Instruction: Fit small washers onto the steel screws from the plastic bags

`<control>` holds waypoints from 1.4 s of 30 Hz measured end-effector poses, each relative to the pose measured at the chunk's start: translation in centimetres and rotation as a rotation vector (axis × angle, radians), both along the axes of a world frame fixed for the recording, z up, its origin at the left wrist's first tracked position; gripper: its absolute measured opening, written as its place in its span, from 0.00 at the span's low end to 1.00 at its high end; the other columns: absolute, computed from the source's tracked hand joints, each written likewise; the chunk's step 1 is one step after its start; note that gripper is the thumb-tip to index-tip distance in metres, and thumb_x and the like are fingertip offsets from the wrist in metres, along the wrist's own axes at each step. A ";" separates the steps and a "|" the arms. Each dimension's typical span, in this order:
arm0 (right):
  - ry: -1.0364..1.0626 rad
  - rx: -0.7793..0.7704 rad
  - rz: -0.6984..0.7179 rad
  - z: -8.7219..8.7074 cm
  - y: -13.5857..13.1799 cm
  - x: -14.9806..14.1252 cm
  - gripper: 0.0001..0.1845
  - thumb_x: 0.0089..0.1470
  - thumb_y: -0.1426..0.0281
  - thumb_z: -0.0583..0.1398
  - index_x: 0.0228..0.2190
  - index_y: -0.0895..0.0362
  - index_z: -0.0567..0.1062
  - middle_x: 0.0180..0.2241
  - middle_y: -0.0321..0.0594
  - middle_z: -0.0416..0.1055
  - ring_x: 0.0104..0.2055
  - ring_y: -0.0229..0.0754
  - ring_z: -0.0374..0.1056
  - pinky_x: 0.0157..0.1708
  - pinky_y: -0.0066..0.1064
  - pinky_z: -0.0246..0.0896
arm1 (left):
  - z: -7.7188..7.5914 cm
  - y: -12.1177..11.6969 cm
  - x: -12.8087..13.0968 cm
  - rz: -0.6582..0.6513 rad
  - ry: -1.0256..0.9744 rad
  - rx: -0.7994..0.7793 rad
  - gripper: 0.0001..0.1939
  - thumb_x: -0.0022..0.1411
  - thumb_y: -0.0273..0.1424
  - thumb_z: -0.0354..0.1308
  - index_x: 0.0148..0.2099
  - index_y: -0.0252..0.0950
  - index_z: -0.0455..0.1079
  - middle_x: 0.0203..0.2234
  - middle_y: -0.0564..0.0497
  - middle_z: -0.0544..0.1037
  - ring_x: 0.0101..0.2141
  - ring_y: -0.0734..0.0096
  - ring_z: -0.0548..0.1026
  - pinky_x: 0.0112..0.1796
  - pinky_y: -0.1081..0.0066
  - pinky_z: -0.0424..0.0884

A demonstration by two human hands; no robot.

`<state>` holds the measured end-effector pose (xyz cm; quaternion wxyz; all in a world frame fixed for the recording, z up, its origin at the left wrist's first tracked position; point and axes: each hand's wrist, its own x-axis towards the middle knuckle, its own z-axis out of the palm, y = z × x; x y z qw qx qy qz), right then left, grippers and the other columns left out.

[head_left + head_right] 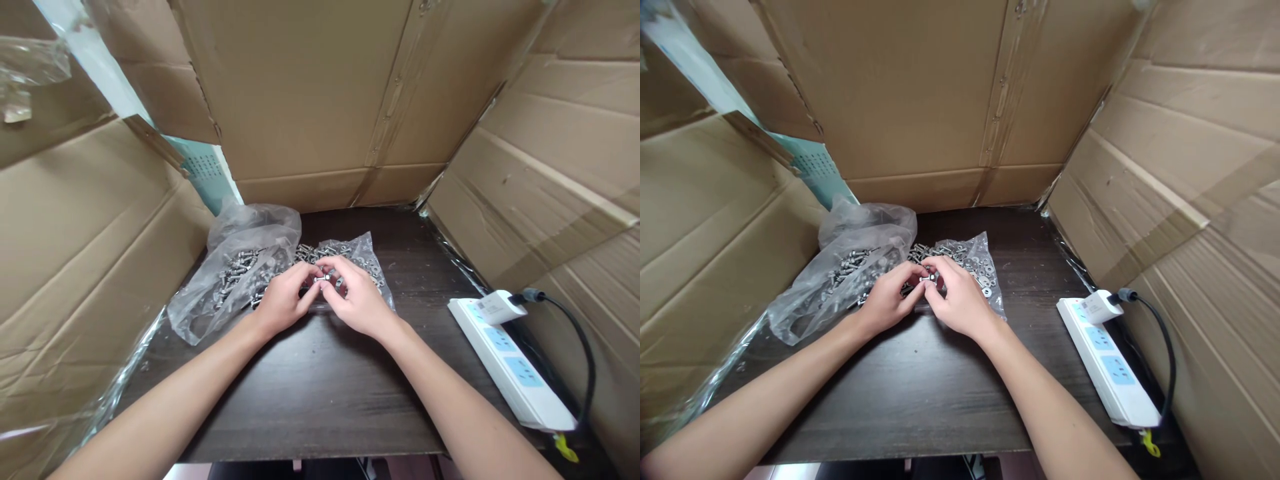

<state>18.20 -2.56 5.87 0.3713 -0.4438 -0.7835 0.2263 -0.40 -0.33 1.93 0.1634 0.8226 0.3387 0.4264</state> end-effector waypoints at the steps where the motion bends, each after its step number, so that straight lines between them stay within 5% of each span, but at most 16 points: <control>1: 0.001 0.004 -0.005 0.0 0.0 0.0 0.14 0.62 0.73 0.58 0.49 0.54 0.73 0.46 0.44 0.76 0.42 0.44 0.73 0.40 0.35 0.69 | 0.0 0.0 0.0 0.005 0.002 0.000 0.05 0.72 0.30 0.54 0.47 0.37 0.69 0.37 0.49 0.78 0.33 0.69 0.77 0.37 0.70 0.73; 9: -0.065 -0.103 -0.074 0.4 0.1 0.5 0.13 0.65 0.68 0.55 0.49 0.54 0.74 0.35 0.38 0.78 0.26 0.38 0.68 0.32 0.32 0.63 | 0.1 -0.2 0.1 -0.011 0.026 0.024 0.05 0.72 0.29 0.55 0.47 0.36 0.70 0.36 0.50 0.78 0.32 0.71 0.76 0.36 0.71 0.72; 11: -0.083 -0.119 -0.100 0.5 0.1 0.6 0.14 0.68 0.67 0.52 0.48 0.54 0.75 0.32 0.37 0.77 0.28 0.39 0.69 0.33 0.33 0.63 | 0.1 -0.1 0.0 -0.011 0.017 0.023 0.04 0.72 0.29 0.55 0.47 0.36 0.69 0.36 0.50 0.78 0.33 0.71 0.76 0.37 0.72 0.72; 18: -0.017 -0.040 -0.045 0.1 0.2 0.4 0.17 0.61 0.70 0.59 0.51 0.54 0.72 0.46 0.43 0.76 0.33 0.39 0.71 0.34 0.32 0.67 | 0.0 0.2 -0.2 0.017 -0.009 0.004 0.04 0.72 0.29 0.55 0.47 0.36 0.70 0.37 0.50 0.78 0.33 0.71 0.77 0.37 0.71 0.72; 25: -0.045 -0.102 -0.064 0.2 0.1 0.4 0.13 0.66 0.69 0.54 0.48 0.54 0.74 0.35 0.39 0.78 0.33 0.42 0.73 0.35 0.33 0.65 | -0.1 0.1 0.0 -0.008 0.003 0.008 0.05 0.73 0.30 0.54 0.47 0.37 0.70 0.36 0.50 0.78 0.33 0.70 0.77 0.38 0.71 0.73; 30: -0.007 -0.053 -0.045 0.2 0.1 0.3 0.14 0.62 0.69 0.58 0.49 0.55 0.73 0.45 0.43 0.77 0.34 0.40 0.72 0.36 0.33 0.66 | -0.1 0.1 -0.1 -0.005 -0.002 0.006 0.05 0.73 0.30 0.54 0.47 0.36 0.70 0.37 0.49 0.78 0.33 0.70 0.77 0.37 0.71 0.72; 37: -0.065 -0.121 -0.033 0.5 0.0 0.1 0.13 0.66 0.70 0.54 0.48 0.55 0.74 0.28 0.35 0.76 0.27 0.39 0.69 0.31 0.30 0.59 | -0.1 0.0 0.0 -0.022 0.018 0.014 0.07 0.74 0.31 0.53 0.49 0.36 0.71 0.35 0.49 0.78 0.32 0.70 0.76 0.36 0.71 0.72; 42: -0.049 -0.114 -0.031 0.3 0.0 0.1 0.12 0.66 0.68 0.55 0.48 0.54 0.74 0.29 0.35 0.77 0.27 0.39 0.69 0.30 0.30 0.59 | -0.1 0.1 -0.1 -0.022 0.012 0.005 0.07 0.74 0.31 0.53 0.48 0.36 0.71 0.35 0.49 0.78 0.32 0.71 0.76 0.36 0.71 0.72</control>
